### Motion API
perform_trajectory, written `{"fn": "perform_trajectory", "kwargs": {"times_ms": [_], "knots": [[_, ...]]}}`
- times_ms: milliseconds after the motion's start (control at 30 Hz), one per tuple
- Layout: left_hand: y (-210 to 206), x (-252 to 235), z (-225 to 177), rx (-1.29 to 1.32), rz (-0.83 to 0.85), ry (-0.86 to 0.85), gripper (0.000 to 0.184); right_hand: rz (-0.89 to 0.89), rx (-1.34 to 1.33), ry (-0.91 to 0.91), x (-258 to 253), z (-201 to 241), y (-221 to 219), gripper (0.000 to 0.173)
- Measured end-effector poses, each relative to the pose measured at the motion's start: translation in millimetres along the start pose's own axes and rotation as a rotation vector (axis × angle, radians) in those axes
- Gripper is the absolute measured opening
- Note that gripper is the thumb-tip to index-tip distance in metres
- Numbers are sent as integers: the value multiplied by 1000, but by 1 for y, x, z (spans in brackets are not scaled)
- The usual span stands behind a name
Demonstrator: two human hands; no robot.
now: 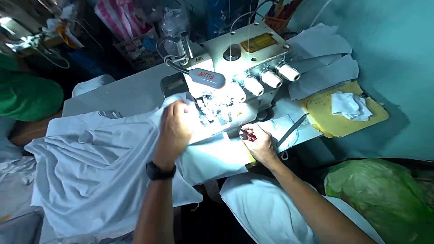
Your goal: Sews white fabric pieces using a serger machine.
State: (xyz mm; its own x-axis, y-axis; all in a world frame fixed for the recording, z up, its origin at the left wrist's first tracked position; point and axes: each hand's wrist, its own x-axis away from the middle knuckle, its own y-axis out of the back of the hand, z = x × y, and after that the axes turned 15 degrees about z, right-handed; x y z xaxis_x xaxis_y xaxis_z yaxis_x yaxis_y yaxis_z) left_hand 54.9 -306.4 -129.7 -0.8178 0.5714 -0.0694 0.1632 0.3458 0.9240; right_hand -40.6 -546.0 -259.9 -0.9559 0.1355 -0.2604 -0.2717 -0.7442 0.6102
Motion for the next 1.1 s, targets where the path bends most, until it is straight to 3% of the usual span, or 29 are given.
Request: {"fn": "perform_trajectory", "kwargs": {"times_ms": [100,200,300,367,400,467,500,600,700,767,933,1100], "knots": [[7,-44,20,79,-132,-33,23,-1,-12,-15,0,3,1,27],[7,-57,27,81,-288,-55,20,-8,-14,-5,-2,4,2,27],[9,-13,19,5,-347,-182,21,7,-23,-3,0,7,2,26],[7,43,-2,-94,-291,-256,30,12,-32,12,-1,5,1,26],[-2,70,-8,-109,-182,-249,37,25,-40,13,-1,4,1,27],[-25,115,-4,-69,195,-141,49,77,-65,5,0,2,4,29],[-33,133,8,26,285,-123,50,95,-77,12,0,1,5,30],[-13,183,48,474,146,-74,45,129,-78,40,-2,-1,9,27],[26,221,59,184,20,212,43,117,-73,26,-1,1,12,29],[33,223,56,85,-19,309,38,93,-77,27,-2,3,13,30],[26,192,29,39,-184,231,19,59,-110,41,-2,3,14,29],[-15,173,28,-42,55,479,24,45,-106,75,-3,-2,14,21]]}}
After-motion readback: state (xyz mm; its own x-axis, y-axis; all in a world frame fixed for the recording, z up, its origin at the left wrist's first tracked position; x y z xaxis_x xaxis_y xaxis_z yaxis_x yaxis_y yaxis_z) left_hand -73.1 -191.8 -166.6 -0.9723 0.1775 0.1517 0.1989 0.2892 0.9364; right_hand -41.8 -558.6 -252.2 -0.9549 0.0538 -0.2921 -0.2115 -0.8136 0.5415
